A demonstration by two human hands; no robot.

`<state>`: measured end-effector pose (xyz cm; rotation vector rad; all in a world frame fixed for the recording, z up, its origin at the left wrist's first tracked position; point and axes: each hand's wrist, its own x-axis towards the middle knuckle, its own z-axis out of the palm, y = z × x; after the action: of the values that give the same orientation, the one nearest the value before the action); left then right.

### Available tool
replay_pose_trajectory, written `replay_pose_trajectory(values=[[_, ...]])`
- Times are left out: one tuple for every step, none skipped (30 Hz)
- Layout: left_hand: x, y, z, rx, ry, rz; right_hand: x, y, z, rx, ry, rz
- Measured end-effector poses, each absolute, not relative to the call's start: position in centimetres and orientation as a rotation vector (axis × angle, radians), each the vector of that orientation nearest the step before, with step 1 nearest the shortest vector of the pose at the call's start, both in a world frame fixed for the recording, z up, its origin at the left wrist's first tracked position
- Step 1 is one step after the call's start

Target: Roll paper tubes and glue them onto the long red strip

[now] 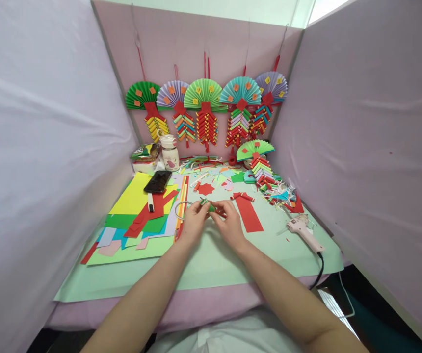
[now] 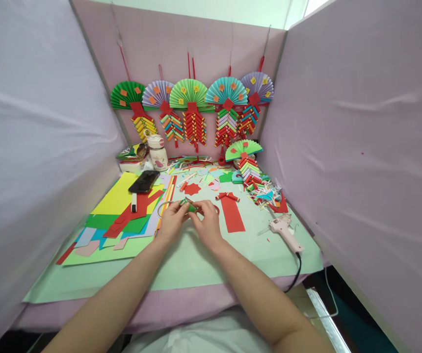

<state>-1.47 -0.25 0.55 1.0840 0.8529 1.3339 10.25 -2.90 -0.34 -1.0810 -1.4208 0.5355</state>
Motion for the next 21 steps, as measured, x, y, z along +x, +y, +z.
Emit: replay_pose_trajectory(values=[[-1.49, -0.23, 0.41, 1.145, 0.881, 1.325, 10.26, -3.0, -0.32, -1.083, -1.485, 0.472], [-1.5, -0.21, 0.28, 1.197, 0.909, 1.315, 10.28, -3.06, -0.32, -1.087, -1.527, 0.43], [-1.5, -0.19, 0.19, 1.237, 0.932, 1.307, 10.31, -3.08, -0.34, -1.093, -1.553, 0.402], [-1.5, -0.18, 0.13, 1.261, 0.946, 1.296, 10.36, -3.06, -0.38, -1.098, -1.57, 0.384], [-1.48, -0.17, 0.09, 1.272, 0.949, 1.283, 10.43, -3.01, -0.42, -1.102, -1.585, 0.371], [-1.46, -0.16, 0.06, 1.274, 0.943, 1.269, 10.51, -2.95, -0.47, -1.104, -1.6, 0.361], [-1.44, -0.14, 0.03, 1.271, 0.931, 1.256, 10.59, -2.87, -0.51, -1.106, -1.616, 0.354], [-1.42, -0.11, -0.01, 1.265, 0.919, 1.248, 10.67, -2.8, -0.55, -1.108, -1.631, 0.348], [-1.4, -0.07, -0.06, 1.261, 0.911, 1.246, 10.74, -2.74, -0.58, -1.111, -1.643, 0.342], [-1.38, -0.02, -0.12, 1.26, 0.909, 1.248, 10.79, -2.69, -0.6, -1.114, -1.652, 0.337], [-1.37, 0.03, -0.18, 1.262, 0.912, 1.253, 10.82, -2.65, -0.62, -1.118, -1.66, 0.333], [-1.35, 0.07, -0.24, 1.262, 0.918, 1.259, 10.84, -2.62, -0.64, -1.122, -1.666, 0.329], [-1.33, 0.09, -0.26, 1.259, 0.923, 1.263, 10.84, -2.6, -0.65, -1.127, -1.671, 0.327], [-1.31, 0.09, -0.25, 1.249, 0.924, 1.264, 10.83, -2.6, -0.66, -1.13, -1.676, 0.328], [-1.27, 0.06, -0.2, 1.231, 0.918, 1.261, 10.83, -2.6, -0.67, -1.132, -1.68, 0.33], [-1.24, 0.0, -0.12, 1.204, 0.906, 1.255, 10.82, -2.61, -0.67, -1.133, -1.684, 0.333], [-1.2, -0.08, 0.0, 1.173, 0.888, 1.246, 10.83, -2.63, -0.67, -1.133, -1.682, 0.337], [-1.17, -0.18, 0.12, 1.141, 0.869, 1.236, 10.84, -2.64, -0.68, -1.135, -1.672, 0.345], [-1.15, -0.27, 0.22, 1.114, 0.852, 1.225, 10.86, -2.66, -0.69, -1.138, -1.654, 0.362], [-1.14, -0.36, 0.31, 1.093, 0.838, 1.215, 10.88, -2.68, -0.72, -1.14, -1.629, 0.389], [-1.13, -0.42, 0.36, 1.081, 0.826, 1.207, 10.91, -2.7, -0.77, -1.139, -1.602, 0.421]])
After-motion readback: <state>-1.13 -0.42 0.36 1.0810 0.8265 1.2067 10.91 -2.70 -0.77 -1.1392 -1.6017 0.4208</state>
